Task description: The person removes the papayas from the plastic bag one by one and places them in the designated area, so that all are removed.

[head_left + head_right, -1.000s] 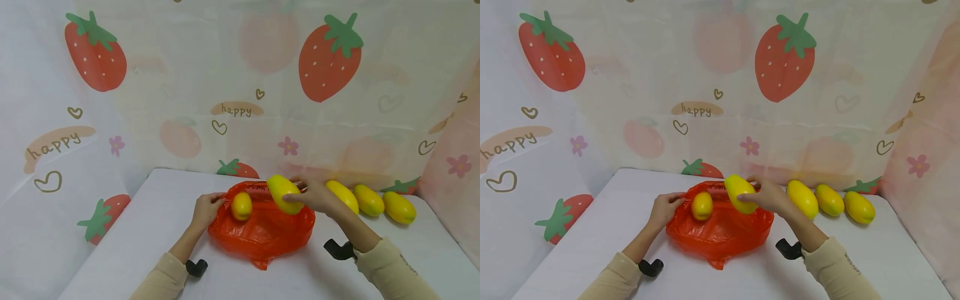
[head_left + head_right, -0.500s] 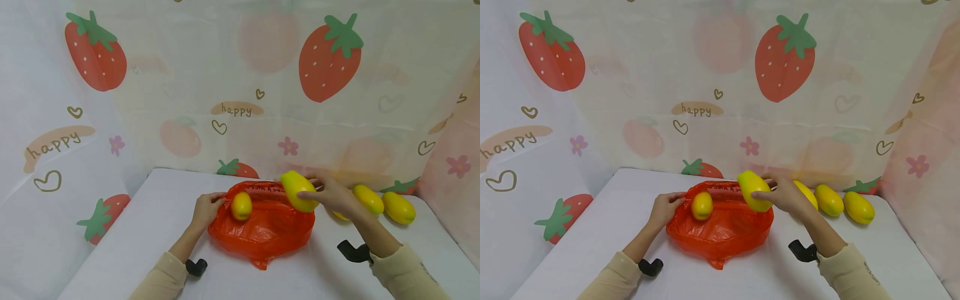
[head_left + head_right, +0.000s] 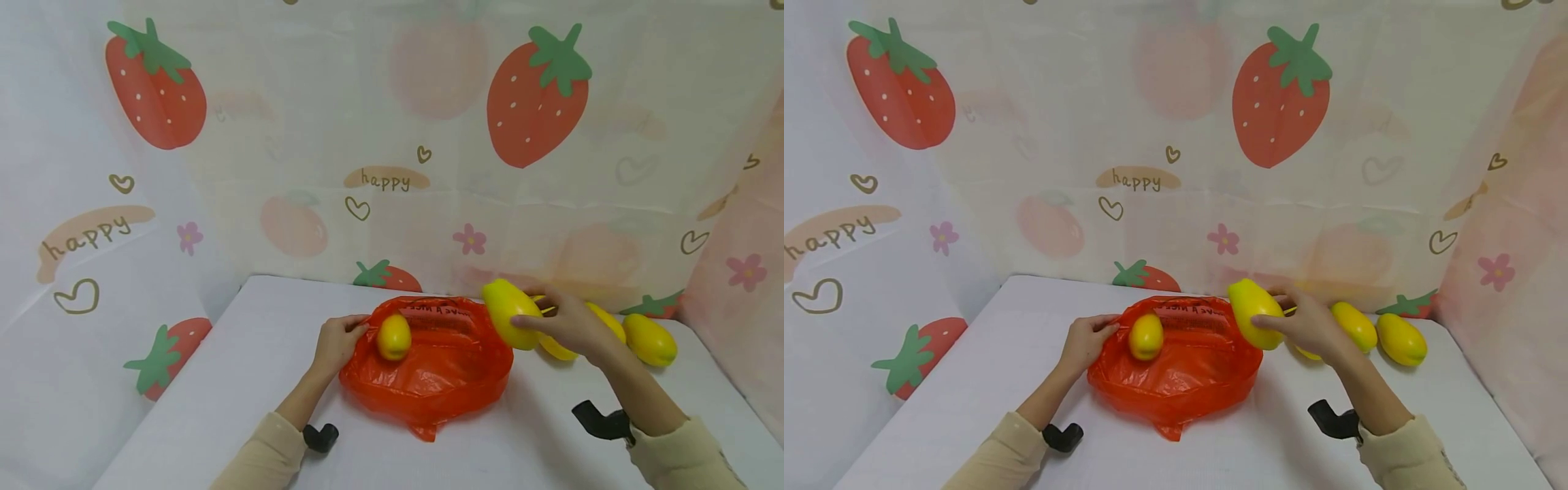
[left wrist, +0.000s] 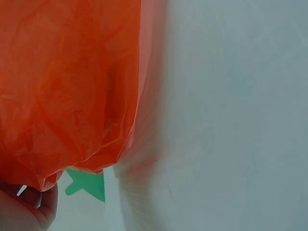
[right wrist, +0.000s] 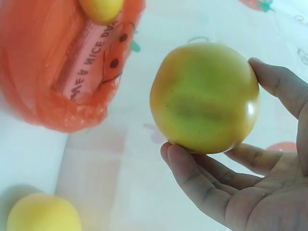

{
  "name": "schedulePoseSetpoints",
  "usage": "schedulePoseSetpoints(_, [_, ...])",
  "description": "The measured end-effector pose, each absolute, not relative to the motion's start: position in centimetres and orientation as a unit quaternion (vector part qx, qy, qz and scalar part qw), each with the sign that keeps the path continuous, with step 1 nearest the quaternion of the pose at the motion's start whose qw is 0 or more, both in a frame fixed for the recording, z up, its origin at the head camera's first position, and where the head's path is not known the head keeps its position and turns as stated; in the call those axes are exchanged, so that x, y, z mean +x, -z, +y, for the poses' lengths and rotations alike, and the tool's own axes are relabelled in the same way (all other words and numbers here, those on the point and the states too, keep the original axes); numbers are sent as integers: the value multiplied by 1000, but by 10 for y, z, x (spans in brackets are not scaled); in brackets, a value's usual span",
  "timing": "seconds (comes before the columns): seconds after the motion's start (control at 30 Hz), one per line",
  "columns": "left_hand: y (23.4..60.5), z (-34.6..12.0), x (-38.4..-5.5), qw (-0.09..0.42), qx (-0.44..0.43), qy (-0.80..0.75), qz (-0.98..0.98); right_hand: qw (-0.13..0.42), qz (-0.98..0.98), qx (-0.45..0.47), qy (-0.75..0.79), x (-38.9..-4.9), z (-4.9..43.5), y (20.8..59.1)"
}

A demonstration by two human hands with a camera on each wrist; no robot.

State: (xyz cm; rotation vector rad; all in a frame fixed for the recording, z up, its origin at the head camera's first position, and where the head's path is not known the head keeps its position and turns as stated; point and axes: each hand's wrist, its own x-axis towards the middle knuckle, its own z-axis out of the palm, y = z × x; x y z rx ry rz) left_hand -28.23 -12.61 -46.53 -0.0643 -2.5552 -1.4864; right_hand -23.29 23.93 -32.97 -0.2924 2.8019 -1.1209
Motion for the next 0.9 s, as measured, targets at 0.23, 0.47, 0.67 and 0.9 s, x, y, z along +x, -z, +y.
schedulePoseSetpoints(0.23, [464,-126,-282,92,-20,498,-862,43,929,-84,359,-228,253,332])
schedulePoseSetpoints(0.47, [464,-125,-280,88,-23,500,-861,35,928,-84,362,-224,268,339])
schedulePoseSetpoints(0.67, [464,-126,-280,89,-24,503,-859,25,929,-81,360,-222,282,344])
schedulePoseSetpoints(0.9, [465,-126,-279,89,-21,502,-860,37,936,-59,346,-218,296,353])
